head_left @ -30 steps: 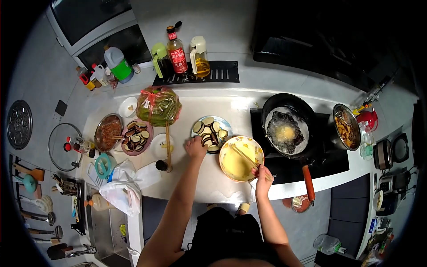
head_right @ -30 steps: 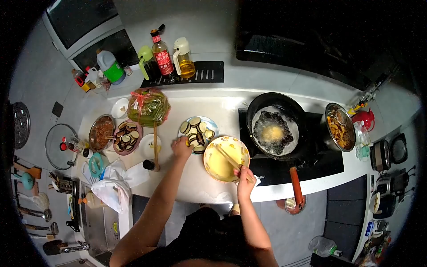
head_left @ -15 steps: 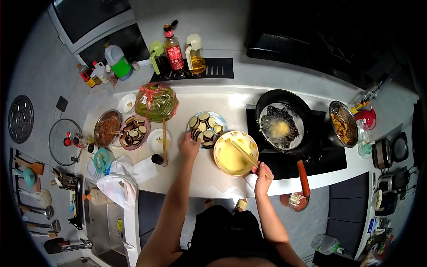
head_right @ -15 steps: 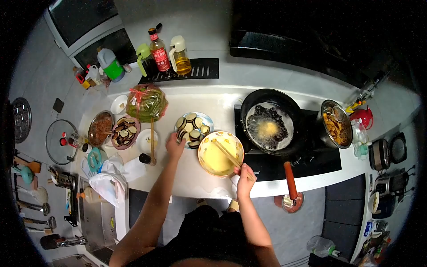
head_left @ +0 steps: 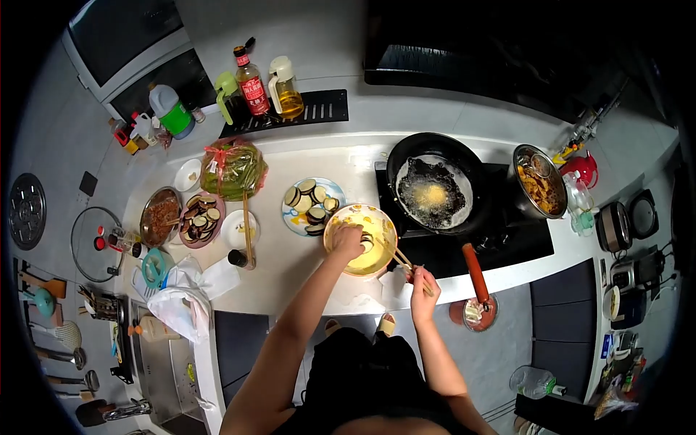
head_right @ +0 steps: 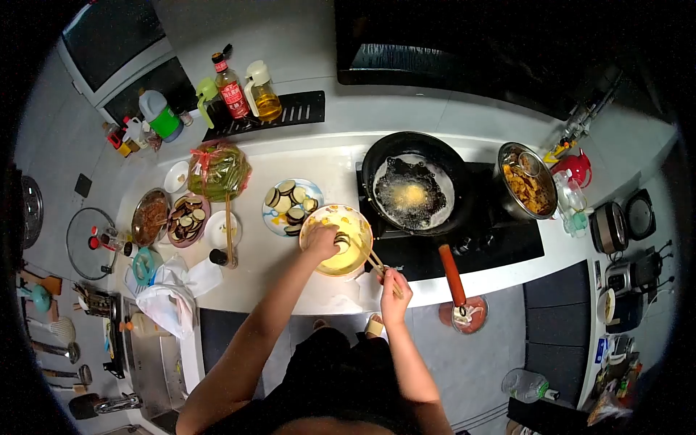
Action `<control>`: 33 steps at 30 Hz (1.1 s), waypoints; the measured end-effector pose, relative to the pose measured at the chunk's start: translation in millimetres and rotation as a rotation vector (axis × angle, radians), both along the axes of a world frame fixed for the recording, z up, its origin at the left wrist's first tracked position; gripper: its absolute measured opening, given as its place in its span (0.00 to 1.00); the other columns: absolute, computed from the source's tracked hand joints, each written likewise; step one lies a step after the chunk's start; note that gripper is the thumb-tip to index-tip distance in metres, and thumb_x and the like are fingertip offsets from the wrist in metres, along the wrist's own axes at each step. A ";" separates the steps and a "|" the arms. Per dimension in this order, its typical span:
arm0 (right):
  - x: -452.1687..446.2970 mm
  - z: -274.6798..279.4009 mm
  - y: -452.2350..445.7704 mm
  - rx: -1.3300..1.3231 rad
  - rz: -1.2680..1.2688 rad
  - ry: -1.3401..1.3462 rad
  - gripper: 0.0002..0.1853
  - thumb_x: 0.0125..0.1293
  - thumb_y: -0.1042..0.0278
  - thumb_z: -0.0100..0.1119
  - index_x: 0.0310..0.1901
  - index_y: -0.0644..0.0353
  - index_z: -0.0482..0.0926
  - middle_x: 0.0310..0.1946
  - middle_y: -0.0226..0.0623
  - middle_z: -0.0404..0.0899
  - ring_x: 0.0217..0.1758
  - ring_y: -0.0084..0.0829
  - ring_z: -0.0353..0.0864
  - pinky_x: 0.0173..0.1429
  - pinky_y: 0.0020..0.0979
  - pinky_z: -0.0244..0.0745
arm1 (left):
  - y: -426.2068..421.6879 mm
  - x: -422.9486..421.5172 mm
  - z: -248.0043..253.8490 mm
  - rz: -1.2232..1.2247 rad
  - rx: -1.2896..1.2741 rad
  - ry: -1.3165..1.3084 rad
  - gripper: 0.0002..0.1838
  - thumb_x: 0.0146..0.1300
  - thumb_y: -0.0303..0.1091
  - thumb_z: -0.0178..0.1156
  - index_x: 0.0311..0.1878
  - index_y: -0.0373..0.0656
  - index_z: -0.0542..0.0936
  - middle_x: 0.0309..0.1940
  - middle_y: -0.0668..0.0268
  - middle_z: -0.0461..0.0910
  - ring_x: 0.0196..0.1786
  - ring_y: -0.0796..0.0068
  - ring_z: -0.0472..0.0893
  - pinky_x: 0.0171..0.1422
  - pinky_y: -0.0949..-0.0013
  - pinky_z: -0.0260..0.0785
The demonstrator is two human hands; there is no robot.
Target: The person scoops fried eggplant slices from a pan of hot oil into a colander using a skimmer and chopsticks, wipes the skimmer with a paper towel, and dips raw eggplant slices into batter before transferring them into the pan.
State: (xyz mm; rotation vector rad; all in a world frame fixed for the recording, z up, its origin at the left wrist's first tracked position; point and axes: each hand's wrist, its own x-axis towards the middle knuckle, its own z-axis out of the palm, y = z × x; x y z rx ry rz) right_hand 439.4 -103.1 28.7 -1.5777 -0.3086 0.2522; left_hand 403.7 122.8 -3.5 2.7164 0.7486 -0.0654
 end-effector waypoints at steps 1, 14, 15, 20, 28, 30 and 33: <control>-0.6 3.2 -1.2 -0.023 0.014 -0.034 0.13 0.63 0.67 0.49 0.38 0.71 0.75 0.29 0.36 0.76 0.29 0.23 0.77 0.36 0.20 0.72 | 0.9 -2.0 -2.0 0.013 0.078 -0.094 0.18 0.43 0.36 0.59 0.42 0.47 0.76 0.37 0.63 0.77 0.47 0.64 0.71 0.53 0.64 0.61; 7.3 -19.6 25.9 -0.081 0.231 0.023 0.16 0.63 0.64 0.49 0.40 0.72 0.75 0.27 0.39 0.79 0.28 0.22 0.78 0.35 0.20 0.73 | -11.0 -80.5 -3.2 0.360 0.109 -0.758 0.10 0.45 0.23 0.51 0.33 0.44 0.76 0.29 0.63 0.74 0.36 0.60 0.72 0.41 0.62 0.64; 6.7 -16.6 21.3 -0.086 0.251 0.052 0.16 0.64 0.65 0.49 0.41 0.73 0.75 0.29 0.40 0.78 0.28 0.23 0.78 0.35 0.20 0.74 | -13.7 -84.4 -3.0 0.376 0.100 -0.758 0.10 0.45 0.23 0.51 0.33 0.44 0.76 0.29 0.63 0.74 0.36 0.60 0.72 0.41 0.63 0.64; 3.2 -9.1 11.7 -0.076 0.251 0.045 0.15 0.63 0.65 0.49 0.41 0.72 0.75 0.28 0.38 0.78 0.28 0.21 0.77 0.35 0.20 0.73 | -22.4 -98.5 2.2 0.389 0.123 -0.777 0.11 0.45 0.22 0.52 0.35 0.44 0.76 0.32 0.63 0.75 0.37 0.59 0.72 0.42 0.63 0.65; -9.7 14.9 20.7 -0.255 0.588 -0.768 0.08 0.52 0.75 0.57 0.36 0.59 0.77 0.27 0.38 0.74 0.26 0.37 0.75 0.30 0.30 0.72 | -31.5 -105.8 -0.5 0.398 0.079 -0.791 0.10 0.47 0.22 0.52 0.33 0.45 0.77 0.33 0.64 0.76 0.39 0.61 0.72 0.44 0.63 0.65; -6.0 10.1 27.5 -0.281 0.648 -0.847 0.08 0.52 0.74 0.57 0.36 0.59 0.77 0.27 0.37 0.74 0.26 0.37 0.75 0.29 0.30 0.71 | -31.0 -108.2 -1.4 0.404 0.077 -0.792 0.10 0.46 0.22 0.51 0.33 0.44 0.77 0.34 0.64 0.76 0.39 0.61 0.72 0.44 0.64 0.65; 0.4 4.0 38.9 -0.405 0.685 -0.885 0.07 0.54 0.73 0.56 0.36 0.61 0.77 0.26 0.39 0.74 0.26 0.38 0.75 0.29 0.31 0.71 | -28.9 -111.8 -1.9 0.399 0.069 -0.799 0.11 0.46 0.21 0.51 0.33 0.44 0.77 0.34 0.63 0.75 0.40 0.61 0.72 0.45 0.64 0.65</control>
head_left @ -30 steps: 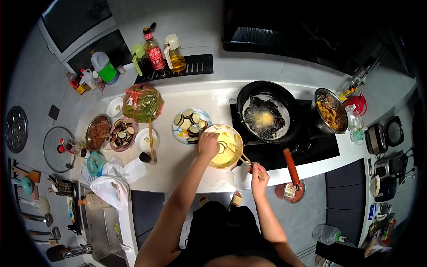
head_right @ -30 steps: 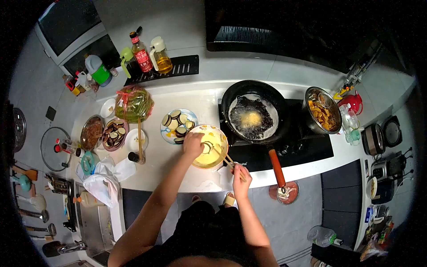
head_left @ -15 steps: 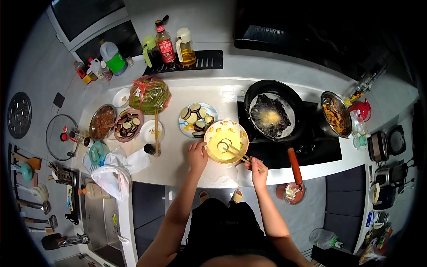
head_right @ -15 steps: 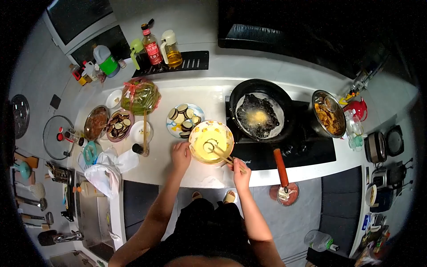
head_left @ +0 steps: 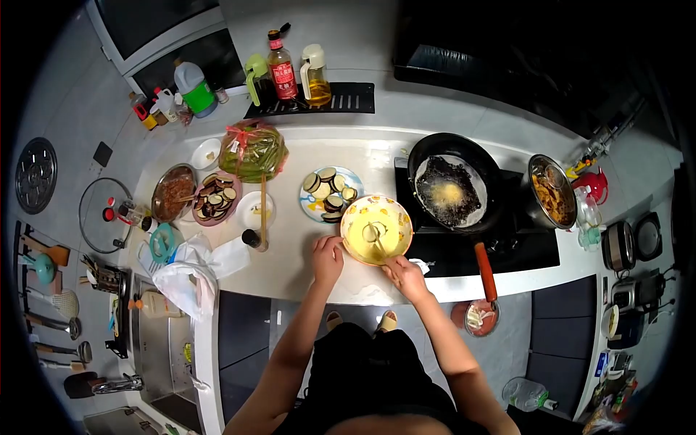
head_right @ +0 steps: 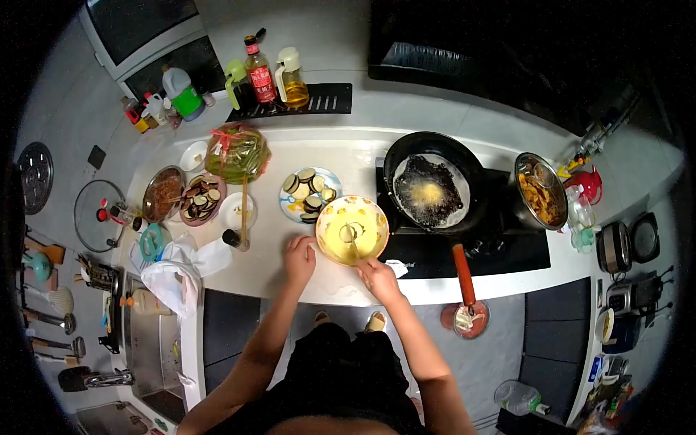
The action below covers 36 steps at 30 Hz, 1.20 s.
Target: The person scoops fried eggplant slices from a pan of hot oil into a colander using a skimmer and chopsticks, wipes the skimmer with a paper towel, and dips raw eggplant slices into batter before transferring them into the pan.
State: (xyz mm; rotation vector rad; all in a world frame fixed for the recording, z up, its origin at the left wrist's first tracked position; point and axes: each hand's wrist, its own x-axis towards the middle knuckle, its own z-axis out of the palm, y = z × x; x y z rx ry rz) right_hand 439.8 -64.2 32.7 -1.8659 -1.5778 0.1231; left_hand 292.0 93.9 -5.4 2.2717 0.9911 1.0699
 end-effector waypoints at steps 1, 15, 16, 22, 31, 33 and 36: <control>1.9 0.0 4.4 0.048 -0.033 0.035 0.07 0.54 0.73 0.56 0.35 0.61 0.77 0.26 0.38 0.75 0.26 0.39 0.75 0.30 0.31 0.71 | 1.4 -0.2 0.5 -0.004 -0.001 -0.005 0.11 0.46 0.21 0.51 0.33 0.44 0.77 0.34 0.63 0.75 0.40 0.61 0.72 0.45 0.64 0.65; 17.2 -10.2 12.3 0.393 -0.714 1.124 0.15 0.63 0.64 0.49 0.30 0.71 0.77 0.18 0.35 0.77 0.18 0.18 0.73 0.25 0.18 0.69 | 4.7 -9.4 8.3 0.028 -0.043 -0.051 0.12 0.47 0.19 0.50 0.34 0.43 0.77 0.35 0.62 0.75 0.40 0.61 0.72 0.45 0.63 0.65; 16.5 -9.1 12.6 0.371 -0.707 1.084 0.15 0.63 0.64 0.49 0.29 0.71 0.77 0.18 0.34 0.76 0.18 0.19 0.73 0.24 0.18 0.68 | 4.8 -9.6 8.1 0.028 -0.042 -0.057 0.12 0.47 0.19 0.50 0.34 0.43 0.77 0.35 0.62 0.75 0.40 0.61 0.72 0.45 0.63 0.65; 30.2 -18.4 45.6 0.204 -0.611 0.843 0.17 0.63 0.63 0.50 0.31 0.74 0.76 0.20 0.38 0.78 0.20 0.21 0.76 0.26 0.20 0.71 | 5.7 -9.0 9.3 0.036 -0.045 -0.039 0.12 0.46 0.20 0.50 0.35 0.45 0.77 0.35 0.64 0.75 0.40 0.61 0.72 0.45 0.64 0.65; 13.5 -15.0 63.8 0.304 -0.577 0.765 0.17 0.63 0.63 0.50 0.28 0.71 0.78 0.19 0.34 0.77 0.21 0.18 0.74 0.28 0.19 0.68 | 8.9 -12.7 6.8 0.037 -0.027 -0.073 0.12 0.46 0.19 0.51 0.34 0.44 0.77 0.36 0.65 0.74 0.40 0.61 0.72 0.45 0.64 0.65; 4.9 -14.5 46.9 0.261 -0.539 0.762 0.17 0.63 0.63 0.50 0.29 0.72 0.77 0.19 0.33 0.77 0.22 0.17 0.73 0.29 0.18 0.68 | 8.2 -14.1 3.3 0.023 -0.045 -0.060 0.12 0.45 0.19 0.51 0.34 0.44 0.77 0.36 0.64 0.74 0.40 0.61 0.72 0.45 0.65 0.65; 2.9 -14.0 33.9 0.245 -0.548 0.825 0.16 0.62 0.64 0.50 0.32 0.73 0.77 0.20 0.34 0.78 0.23 0.18 0.75 0.30 0.19 0.70 | 8.5 -15.1 -0.6 0.009 -0.045 -0.063 0.12 0.45 0.19 0.51 0.34 0.44 0.77 0.36 0.64 0.74 0.40 0.61 0.72 0.45 0.65 0.65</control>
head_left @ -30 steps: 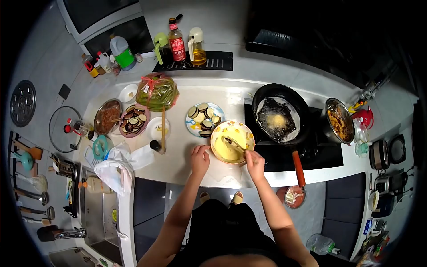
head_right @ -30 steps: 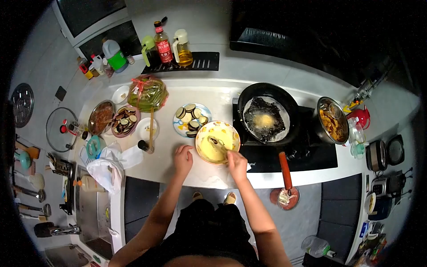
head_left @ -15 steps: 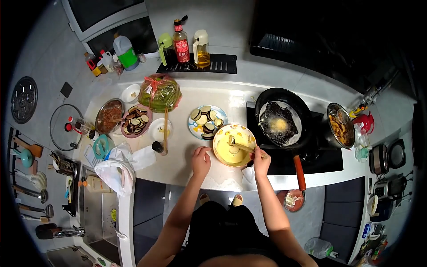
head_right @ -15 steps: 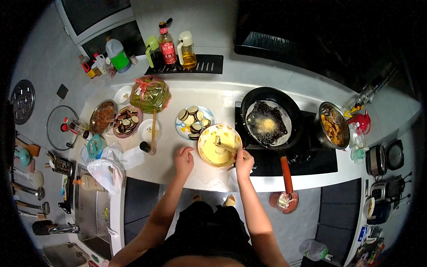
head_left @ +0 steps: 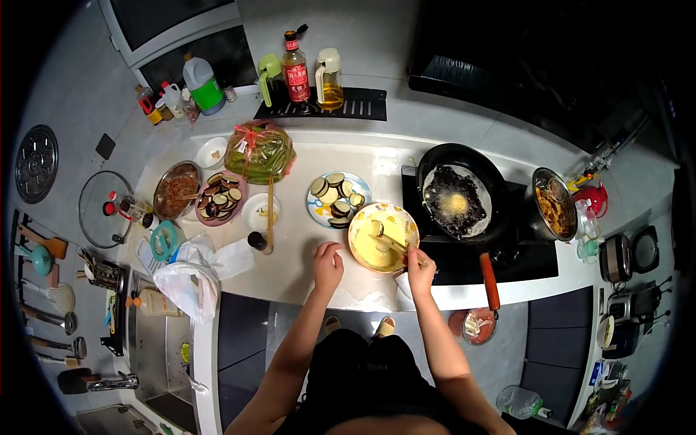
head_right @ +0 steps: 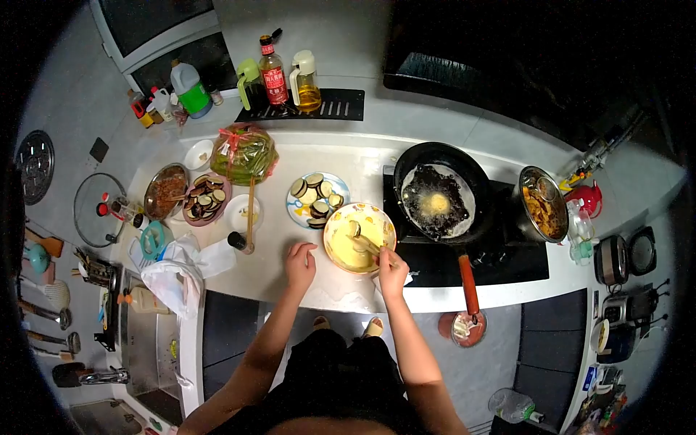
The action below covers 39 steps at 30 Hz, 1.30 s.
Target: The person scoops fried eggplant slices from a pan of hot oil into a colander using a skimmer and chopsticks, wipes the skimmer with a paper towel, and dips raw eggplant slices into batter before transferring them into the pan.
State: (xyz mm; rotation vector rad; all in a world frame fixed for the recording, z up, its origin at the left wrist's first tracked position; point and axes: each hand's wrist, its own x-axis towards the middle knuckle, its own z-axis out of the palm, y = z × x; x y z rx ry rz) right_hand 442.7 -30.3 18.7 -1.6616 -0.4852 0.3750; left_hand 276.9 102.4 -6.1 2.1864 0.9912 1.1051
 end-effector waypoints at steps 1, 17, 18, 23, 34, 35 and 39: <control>4.4 -0.7 1.3 -0.045 -0.002 -0.064 0.16 0.62 0.64 0.50 0.32 0.72 0.77 0.20 0.35 0.78 0.23 0.18 0.75 0.30 0.19 0.70 | -0.2 -0.6 -1.2 -0.003 0.004 -0.004 0.12 0.45 0.19 0.51 0.34 0.44 0.77 0.36 0.64 0.74 0.40 0.61 0.72 0.45 0.65 0.65; -0.7 9.0 -26.6 -0.174 -0.066 -0.022 0.20 0.63 0.59 0.48 0.26 0.70 0.78 0.17 0.40 0.77 0.21 0.20 0.74 0.28 0.24 0.69 | -0.1 1.2 -4.3 -0.044 -0.026 -0.067 0.12 0.45 0.18 0.50 0.34 0.42 0.75 0.36 0.62 0.74 0.39 0.60 0.73 0.44 0.64 0.65; -7.4 11.5 -33.4 -0.172 -0.051 -0.007 0.19 0.64 0.60 0.48 0.27 0.71 0.78 0.18 0.38 0.77 0.21 0.20 0.74 0.28 0.22 0.70 | -1.3 1.9 -3.6 -0.049 -0.031 -0.066 0.12 0.45 0.18 0.50 0.34 0.42 0.75 0.36 0.62 0.74 0.39 0.60 0.73 0.44 0.64 0.65; -25.6 -2.4 -26.1 -0.015 -0.072 0.063 0.18 0.64 0.62 0.48 0.31 0.73 0.77 0.23 0.37 0.78 0.22 0.19 0.75 0.29 0.19 0.72 | -5.1 5.5 0.1 -0.052 -0.007 -0.074 0.12 0.45 0.18 0.51 0.34 0.42 0.76 0.35 0.62 0.74 0.39 0.60 0.73 0.43 0.64 0.65; -35.0 1.5 -19.6 -0.028 -0.005 -0.045 0.14 0.62 0.66 0.51 0.31 0.72 0.77 0.21 0.37 0.76 0.24 0.23 0.74 0.31 0.22 0.68 | -9.0 -1.4 0.7 -0.045 0.011 -0.059 0.12 0.45 0.18 0.50 0.33 0.42 0.76 0.35 0.62 0.73 0.39 0.61 0.73 0.43 0.64 0.65; -32.0 7.7 -18.4 -0.026 -0.010 0.020 0.14 0.62 0.66 0.51 0.31 0.72 0.77 0.20 0.36 0.76 0.23 0.23 0.74 0.30 0.22 0.68 | -9.4 -1.9 0.2 -0.043 0.012 -0.057 0.12 0.45 0.18 0.50 0.33 0.42 0.76 0.35 0.62 0.73 0.39 0.61 0.73 0.43 0.64 0.66; -17.2 38.4 -1.1 -0.249 0.020 -0.116 0.18 0.63 0.63 0.49 0.26 0.71 0.78 0.15 0.36 0.77 0.19 0.22 0.75 0.26 0.21 0.69 | -11.0 -2.2 2.8 -0.033 0.010 -0.055 0.12 0.45 0.18 0.50 0.33 0.42 0.76 0.35 0.62 0.73 0.39 0.61 0.73 0.44 0.65 0.65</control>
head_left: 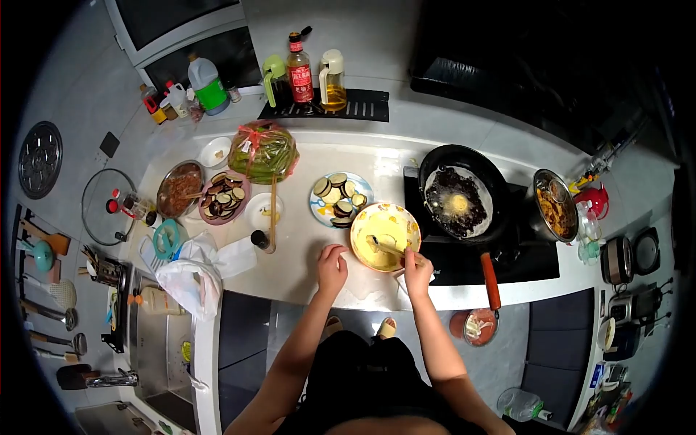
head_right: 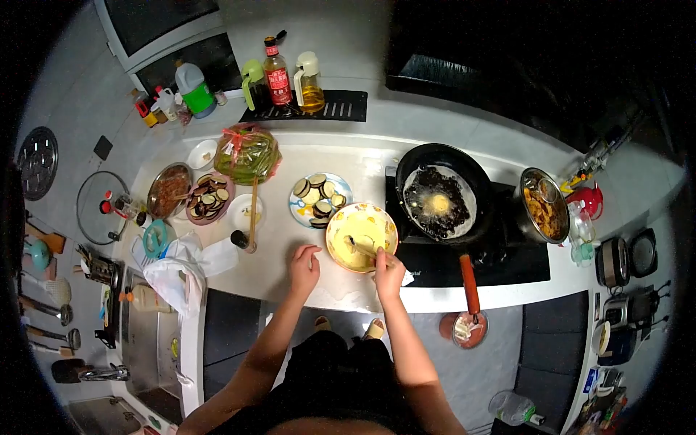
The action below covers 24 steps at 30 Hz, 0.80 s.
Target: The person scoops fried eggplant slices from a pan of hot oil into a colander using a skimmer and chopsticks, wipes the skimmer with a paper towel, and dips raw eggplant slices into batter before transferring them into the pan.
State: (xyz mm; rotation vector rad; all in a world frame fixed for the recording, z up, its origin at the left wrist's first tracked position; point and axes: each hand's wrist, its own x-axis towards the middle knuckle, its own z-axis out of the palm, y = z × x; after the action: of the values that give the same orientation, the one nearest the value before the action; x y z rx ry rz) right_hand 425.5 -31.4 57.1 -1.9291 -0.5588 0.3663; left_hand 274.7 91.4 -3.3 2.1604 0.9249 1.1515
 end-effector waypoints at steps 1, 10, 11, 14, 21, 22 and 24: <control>6.6 -11.2 3.7 0.027 -0.003 -0.084 0.20 0.63 0.62 0.49 0.22 0.72 0.77 0.14 0.36 0.77 0.17 0.22 0.75 0.24 0.20 0.68 | -1.0 0.4 1.5 0.001 -0.004 0.000 0.12 0.45 0.18 0.50 0.33 0.42 0.76 0.35 0.62 0.73 0.40 0.61 0.73 0.44 0.65 0.65; 30.7 -23.6 -15.9 0.460 -0.274 0.548 0.18 0.64 0.61 0.48 0.32 0.73 0.76 0.21 0.41 0.78 0.20 0.25 0.77 0.26 0.20 0.73 | -6.9 3.5 1.8 0.038 -0.027 -0.009 0.12 0.45 0.18 0.50 0.34 0.42 0.75 0.36 0.62 0.73 0.40 0.61 0.73 0.45 0.65 0.66; 31.6 -22.4 -18.2 0.490 -0.305 0.594 0.18 0.64 0.62 0.47 0.32 0.73 0.76 0.21 0.41 0.78 0.20 0.25 0.76 0.26 0.20 0.73 | -7.6 4.8 2.1 0.044 -0.029 -0.015 0.12 0.45 0.17 0.50 0.34 0.41 0.75 0.36 0.62 0.73 0.40 0.60 0.73 0.45 0.65 0.66; 33.4 -25.1 -26.5 0.482 -0.320 0.670 0.18 0.64 0.62 0.46 0.33 0.73 0.75 0.22 0.42 0.78 0.20 0.25 0.77 0.25 0.21 0.73 | -10.4 9.2 -3.8 0.060 -0.047 -0.033 0.12 0.45 0.17 0.50 0.34 0.41 0.75 0.36 0.61 0.73 0.40 0.60 0.73 0.45 0.65 0.66; 34.0 -32.6 -33.7 0.455 -0.305 0.706 0.18 0.64 0.62 0.47 0.31 0.72 0.75 0.24 0.44 0.78 0.21 0.27 0.78 0.25 0.20 0.74 | -16.1 16.6 -8.6 0.121 -0.029 -0.071 0.15 0.46 0.15 0.47 0.35 0.41 0.75 0.37 0.60 0.73 0.35 0.65 0.74 0.37 0.71 0.67; 36.7 -32.4 -34.9 0.430 -0.285 0.726 0.17 0.64 0.62 0.47 0.32 0.72 0.75 0.24 0.43 0.78 0.22 0.27 0.78 0.26 0.20 0.74 | -18.1 18.7 -6.0 0.133 -0.028 -0.086 0.15 0.46 0.14 0.47 0.35 0.41 0.75 0.37 0.60 0.73 0.35 0.65 0.74 0.37 0.71 0.67; 42.3 -27.4 -37.0 0.387 -0.255 0.761 0.17 0.64 0.61 0.46 0.33 0.71 0.74 0.24 0.42 0.78 0.22 0.27 0.78 0.26 0.20 0.74 | -19.1 23.2 -3.1 0.142 -0.056 -0.106 0.15 0.46 0.14 0.46 0.35 0.41 0.75 0.36 0.60 0.73 0.36 0.65 0.74 0.37 0.72 0.67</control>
State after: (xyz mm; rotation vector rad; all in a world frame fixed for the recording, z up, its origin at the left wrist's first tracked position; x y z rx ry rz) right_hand 467.8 -68.4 29.7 -1.3263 0.1161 0.7196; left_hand 297.8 72.3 -6.4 1.9958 1.0638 1.2792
